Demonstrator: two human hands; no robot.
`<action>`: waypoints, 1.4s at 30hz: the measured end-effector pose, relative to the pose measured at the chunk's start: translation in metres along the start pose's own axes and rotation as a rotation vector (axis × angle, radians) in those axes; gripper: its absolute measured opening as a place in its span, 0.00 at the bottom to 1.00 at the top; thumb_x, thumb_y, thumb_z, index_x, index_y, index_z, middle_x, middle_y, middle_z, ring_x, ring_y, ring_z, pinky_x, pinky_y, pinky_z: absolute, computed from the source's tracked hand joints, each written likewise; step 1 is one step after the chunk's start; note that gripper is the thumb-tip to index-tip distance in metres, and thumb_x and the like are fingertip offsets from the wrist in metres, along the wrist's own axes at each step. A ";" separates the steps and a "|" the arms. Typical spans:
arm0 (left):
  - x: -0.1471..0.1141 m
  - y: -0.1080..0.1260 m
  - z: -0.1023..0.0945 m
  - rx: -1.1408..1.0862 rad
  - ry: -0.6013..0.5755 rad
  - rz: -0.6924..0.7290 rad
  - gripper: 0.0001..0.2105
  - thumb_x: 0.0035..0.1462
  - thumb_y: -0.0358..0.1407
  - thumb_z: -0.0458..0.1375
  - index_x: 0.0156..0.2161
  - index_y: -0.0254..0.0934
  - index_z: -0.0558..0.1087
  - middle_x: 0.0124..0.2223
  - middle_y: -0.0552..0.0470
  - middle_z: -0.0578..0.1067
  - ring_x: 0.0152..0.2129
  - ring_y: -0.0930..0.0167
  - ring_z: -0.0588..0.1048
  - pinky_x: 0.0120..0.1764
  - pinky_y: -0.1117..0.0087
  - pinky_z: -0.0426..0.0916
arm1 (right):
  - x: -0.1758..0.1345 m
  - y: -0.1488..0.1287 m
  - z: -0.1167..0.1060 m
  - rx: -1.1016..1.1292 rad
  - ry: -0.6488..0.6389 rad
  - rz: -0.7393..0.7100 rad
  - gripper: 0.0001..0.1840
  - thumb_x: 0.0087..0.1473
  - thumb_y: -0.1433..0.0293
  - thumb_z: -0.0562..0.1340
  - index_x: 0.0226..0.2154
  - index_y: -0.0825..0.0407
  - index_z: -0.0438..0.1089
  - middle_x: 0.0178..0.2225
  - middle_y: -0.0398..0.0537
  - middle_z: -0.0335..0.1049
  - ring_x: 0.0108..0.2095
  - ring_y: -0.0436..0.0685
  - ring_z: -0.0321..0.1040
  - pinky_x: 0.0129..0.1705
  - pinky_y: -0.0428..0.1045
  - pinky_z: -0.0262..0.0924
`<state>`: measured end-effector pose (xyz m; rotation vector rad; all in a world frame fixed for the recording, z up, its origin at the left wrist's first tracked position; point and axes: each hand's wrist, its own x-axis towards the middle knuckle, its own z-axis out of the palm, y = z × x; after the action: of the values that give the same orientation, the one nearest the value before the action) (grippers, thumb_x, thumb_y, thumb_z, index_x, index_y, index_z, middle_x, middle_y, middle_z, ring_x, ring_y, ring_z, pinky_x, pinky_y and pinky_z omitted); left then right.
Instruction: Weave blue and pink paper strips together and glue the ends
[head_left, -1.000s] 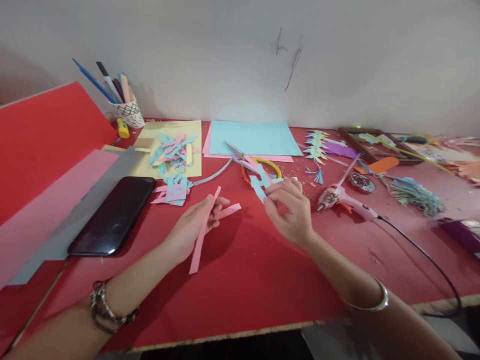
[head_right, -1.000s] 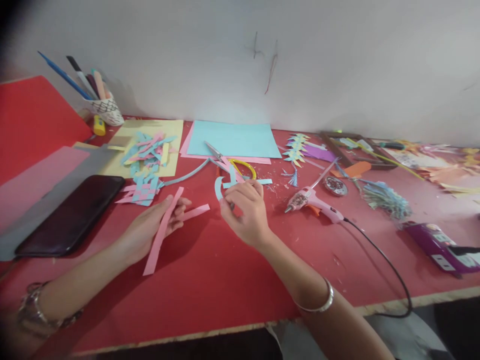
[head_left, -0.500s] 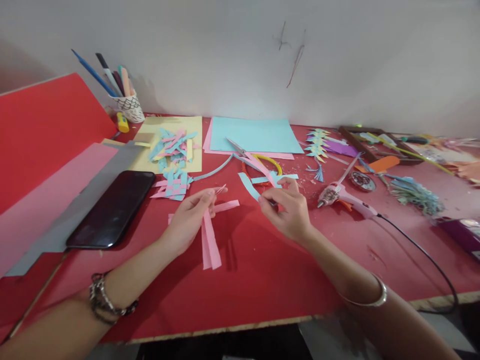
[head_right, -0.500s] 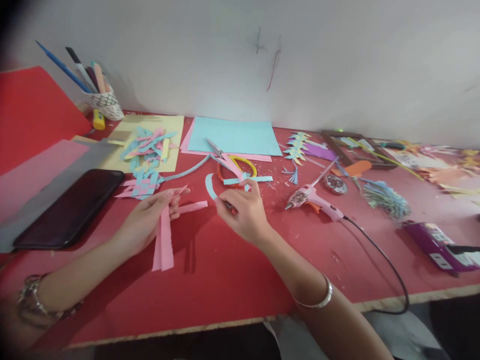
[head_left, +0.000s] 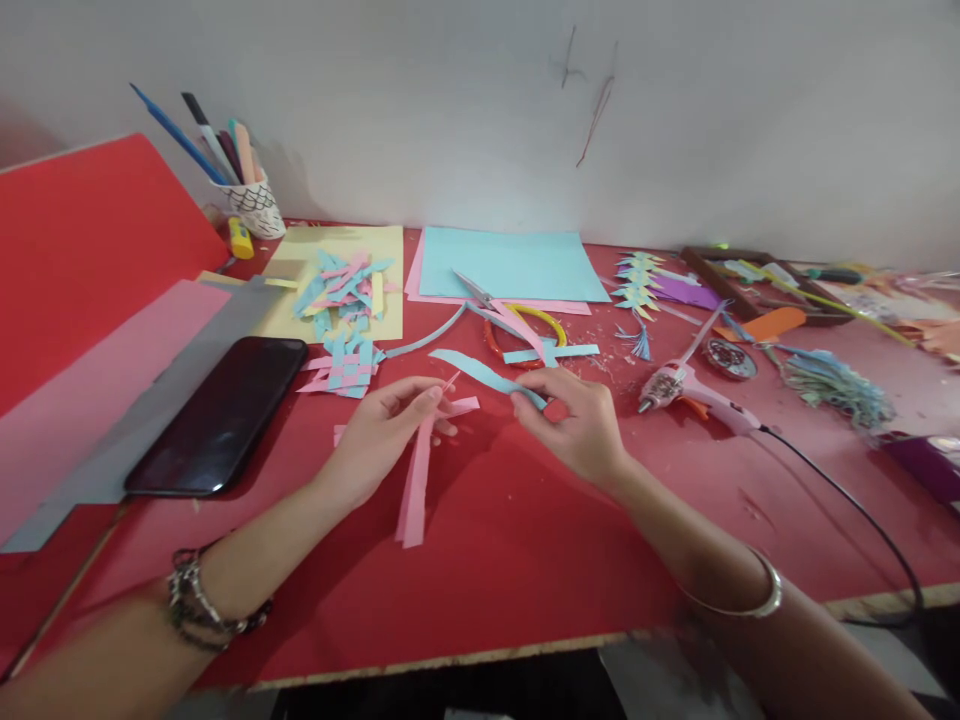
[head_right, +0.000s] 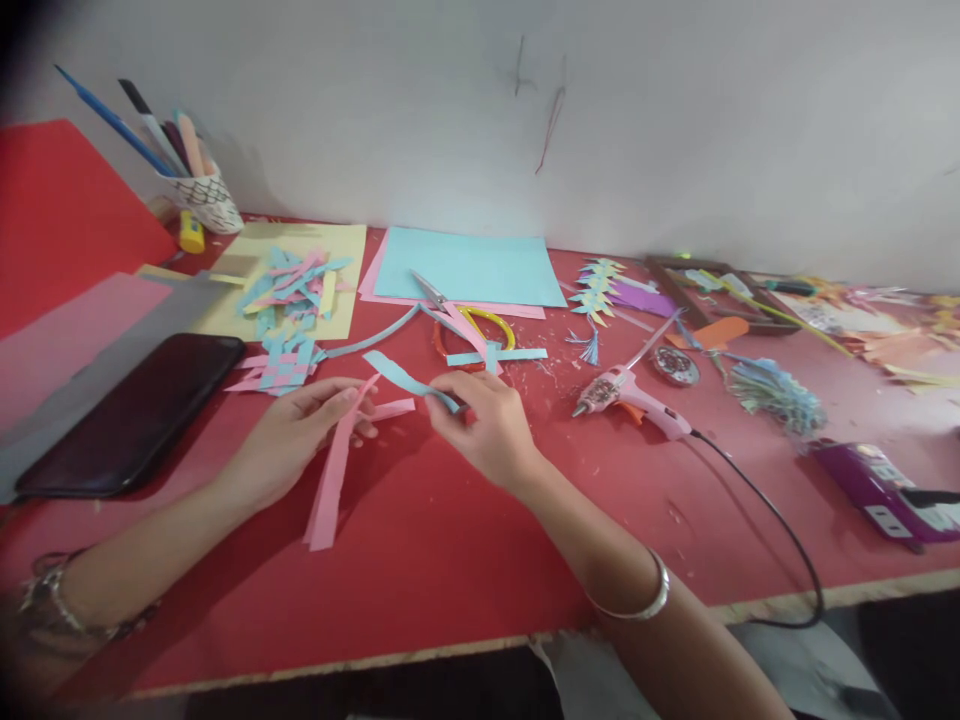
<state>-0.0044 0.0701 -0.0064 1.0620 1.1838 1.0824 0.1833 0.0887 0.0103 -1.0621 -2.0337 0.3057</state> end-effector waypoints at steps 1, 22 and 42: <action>0.000 0.000 0.000 -0.010 -0.007 -0.010 0.13 0.45 0.46 0.59 0.31 0.37 0.71 0.30 0.53 0.75 0.22 0.74 0.73 0.25 0.75 0.67 | 0.000 0.000 0.000 0.021 0.002 0.024 0.06 0.48 0.71 0.55 0.23 0.51 0.65 0.19 0.39 0.66 0.20 0.46 0.59 0.24 0.43 0.53; 0.004 0.000 -0.004 -0.068 -0.029 0.025 0.10 0.48 0.39 0.56 0.22 0.36 0.66 0.24 0.57 0.64 0.24 0.76 0.64 0.32 0.75 0.61 | -0.002 -0.012 -0.007 0.222 0.137 0.008 0.09 0.48 0.72 0.54 0.19 0.51 0.61 0.15 0.38 0.57 0.17 0.45 0.52 0.19 0.43 0.48; 0.009 0.002 -0.005 -0.442 0.025 -0.115 0.12 0.56 0.30 0.48 0.22 0.33 0.66 0.19 0.58 0.62 0.15 0.81 0.61 0.21 0.80 0.60 | -0.004 -0.011 -0.009 0.446 0.062 -0.080 0.09 0.44 0.76 0.56 0.16 0.52 0.61 0.12 0.36 0.54 0.16 0.44 0.50 0.22 0.44 0.50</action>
<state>-0.0092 0.0793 -0.0065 0.6319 0.9523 1.1985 0.1853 0.0771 0.0196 -0.7027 -1.8303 0.6411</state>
